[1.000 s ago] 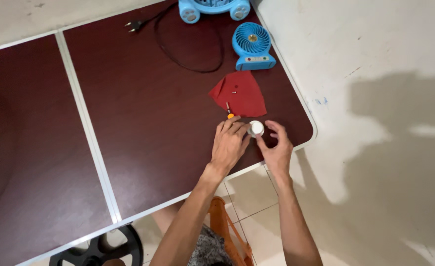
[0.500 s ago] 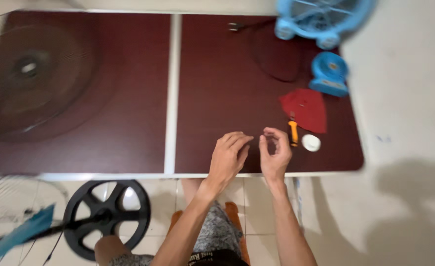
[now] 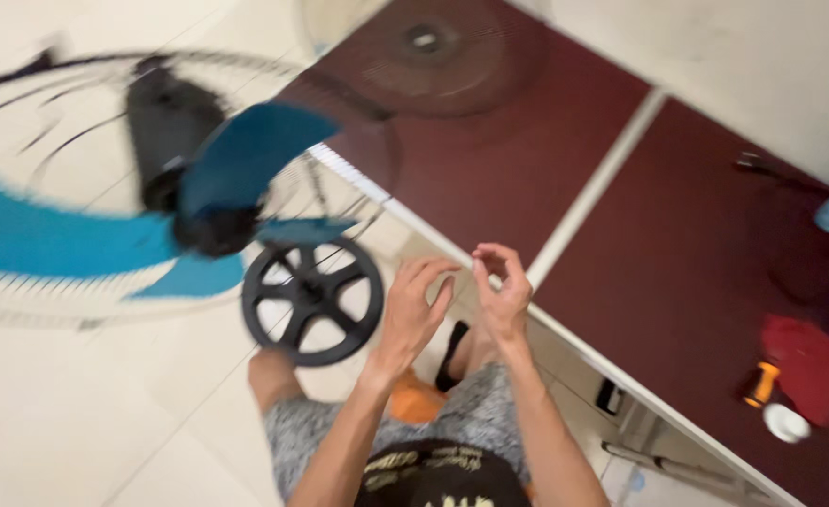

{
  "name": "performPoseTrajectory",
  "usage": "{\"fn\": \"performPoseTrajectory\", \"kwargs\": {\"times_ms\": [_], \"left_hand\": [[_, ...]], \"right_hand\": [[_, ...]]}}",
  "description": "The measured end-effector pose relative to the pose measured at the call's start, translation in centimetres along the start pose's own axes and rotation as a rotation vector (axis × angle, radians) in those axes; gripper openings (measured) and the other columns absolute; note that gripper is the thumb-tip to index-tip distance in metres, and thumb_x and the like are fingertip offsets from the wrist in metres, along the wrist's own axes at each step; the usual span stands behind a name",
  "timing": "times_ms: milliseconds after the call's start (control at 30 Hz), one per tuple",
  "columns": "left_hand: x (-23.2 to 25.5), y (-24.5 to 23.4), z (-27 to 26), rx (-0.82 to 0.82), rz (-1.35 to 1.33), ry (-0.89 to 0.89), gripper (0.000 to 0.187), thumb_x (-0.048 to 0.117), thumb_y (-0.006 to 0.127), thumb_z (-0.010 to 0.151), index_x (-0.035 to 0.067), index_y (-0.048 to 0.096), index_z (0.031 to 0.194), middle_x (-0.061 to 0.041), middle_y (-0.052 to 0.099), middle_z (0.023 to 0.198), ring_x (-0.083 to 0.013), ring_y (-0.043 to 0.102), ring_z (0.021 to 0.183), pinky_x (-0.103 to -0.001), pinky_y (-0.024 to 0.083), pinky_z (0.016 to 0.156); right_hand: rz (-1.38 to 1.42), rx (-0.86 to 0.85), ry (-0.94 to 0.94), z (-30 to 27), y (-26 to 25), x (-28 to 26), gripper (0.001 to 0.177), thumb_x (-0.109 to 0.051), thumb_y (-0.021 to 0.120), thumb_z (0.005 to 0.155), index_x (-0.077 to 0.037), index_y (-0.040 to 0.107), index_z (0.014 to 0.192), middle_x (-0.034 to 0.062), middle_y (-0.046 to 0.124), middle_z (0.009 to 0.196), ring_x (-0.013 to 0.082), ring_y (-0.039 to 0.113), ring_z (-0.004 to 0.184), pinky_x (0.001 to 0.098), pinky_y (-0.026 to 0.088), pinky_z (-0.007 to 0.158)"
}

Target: The person disassembles a standing electric fan by removing the front grille, unscrewing the central cap, and detaching the blue fan blades. The removed parts are placed on a nearby table.

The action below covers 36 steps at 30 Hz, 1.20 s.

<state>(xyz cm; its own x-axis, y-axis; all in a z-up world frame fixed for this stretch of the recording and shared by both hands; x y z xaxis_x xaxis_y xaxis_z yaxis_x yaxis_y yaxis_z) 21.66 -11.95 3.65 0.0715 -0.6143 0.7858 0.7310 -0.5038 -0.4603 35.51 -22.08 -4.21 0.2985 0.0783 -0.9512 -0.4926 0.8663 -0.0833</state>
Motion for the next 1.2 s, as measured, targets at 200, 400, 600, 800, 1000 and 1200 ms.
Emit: {"fn": "performPoseTrajectory", "kwargs": {"times_ms": [200, 400, 600, 800, 1000, 1200], "left_hand": [[-5.0, -12.6, -3.7, 0.189, 0.1, -0.134, 0.019, 0.005, 0.073, 0.089, 0.008, 0.074, 0.108, -0.01, 0.071, 0.109, -0.0323, 0.065, 0.106, -0.04, 0.052, 0.091], [-8.1, -21.3, -6.8, 0.38, 0.079, -0.27, 0.021, 0.008, 0.073, 0.089, 0.008, 0.073, 0.11, -0.01, 0.071, 0.112, -0.027, 0.067, 0.105, -0.037, 0.054, 0.086], [-9.6, -27.2, -7.6, 0.609, 0.256, -0.263, 0.028, 0.013, 0.081, 0.084, 0.005, 0.068, 0.107, -0.01, 0.068, 0.109, -0.0278, 0.066, 0.102, -0.038, 0.053, 0.087], [-11.3, -29.8, -6.4, 0.721, 0.296, -0.263, 0.061, 0.026, 0.091, 0.078, 0.0, 0.049, 0.116, -0.014, 0.056, 0.118, -0.0294, 0.055, 0.107, -0.04, 0.047, 0.089], [-14.2, -29.7, -6.0, 0.755, 0.275, -0.471, 0.074, 0.034, 0.096, 0.07, 0.001, 0.051, 0.118, -0.014, 0.046, 0.1, -0.0286, 0.051, 0.096, -0.039, 0.046, 0.085], [-15.7, -28.7, -4.4, 0.737, 0.136, -0.422, 0.085, 0.036, 0.096, 0.069, -0.002, 0.038, 0.117, -0.014, 0.047, 0.109, -0.026, 0.054, 0.104, -0.038, 0.047, 0.09]], "right_hand": [[0.113, -0.231, -0.02, -2.8, 12.2, -2.7, 0.021, -0.001, 0.067, 0.098, -0.003, 0.066, 0.119, 0.0049, 0.071, 0.113, 0.012, 0.067, 0.104, 0.0258, 0.054, 0.082], [0.052, -0.393, -0.141, -4.4, 20.6, -7.4, 0.025, -0.002, 0.072, 0.093, -0.003, 0.067, 0.118, 0.0081, 0.07, 0.116, 0.0178, 0.068, 0.106, 0.0293, 0.055, 0.088], [-0.064, -0.374, -0.434, -3.8, 24.7, -13.3, 0.039, -0.007, 0.081, 0.089, -0.002, 0.063, 0.124, 0.0147, 0.064, 0.13, 0.0321, 0.063, 0.122, 0.0415, 0.05, 0.104], [-0.215, -0.228, -0.584, -2.5, 26.9, -15.4, 0.061, -0.012, 0.091, 0.079, 0.0, 0.055, 0.126, 0.0166, 0.06, 0.126, 0.0376, 0.056, 0.119, 0.0474, 0.041, 0.105], [-0.14, -0.264, -0.35, -1.0, 28.3, -12.3, 0.07, -0.015, 0.095, 0.075, 0.006, 0.049, 0.123, 0.0197, 0.051, 0.114, 0.0359, 0.053, 0.11, 0.0458, 0.045, 0.097], [0.167, -0.378, -0.259, -0.6, 29.8, -11.1, 0.07, -0.026, 0.092, 0.082, 0.002, 0.042, 0.122, 0.0139, 0.045, 0.122, 0.0277, 0.055, 0.12, 0.0455, 0.046, 0.112]]}}
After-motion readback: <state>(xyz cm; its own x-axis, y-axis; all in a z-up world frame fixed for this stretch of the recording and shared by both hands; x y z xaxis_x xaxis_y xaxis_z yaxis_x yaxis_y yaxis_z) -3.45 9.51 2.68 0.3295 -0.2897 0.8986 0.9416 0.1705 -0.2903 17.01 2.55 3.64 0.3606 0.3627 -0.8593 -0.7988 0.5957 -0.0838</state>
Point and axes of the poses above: each hand's wrist, its own z-axis towards the middle knuckle, its own y-axis out of the palm, x = y × z, the point moved 9 cm from there along z, towards the middle knuckle
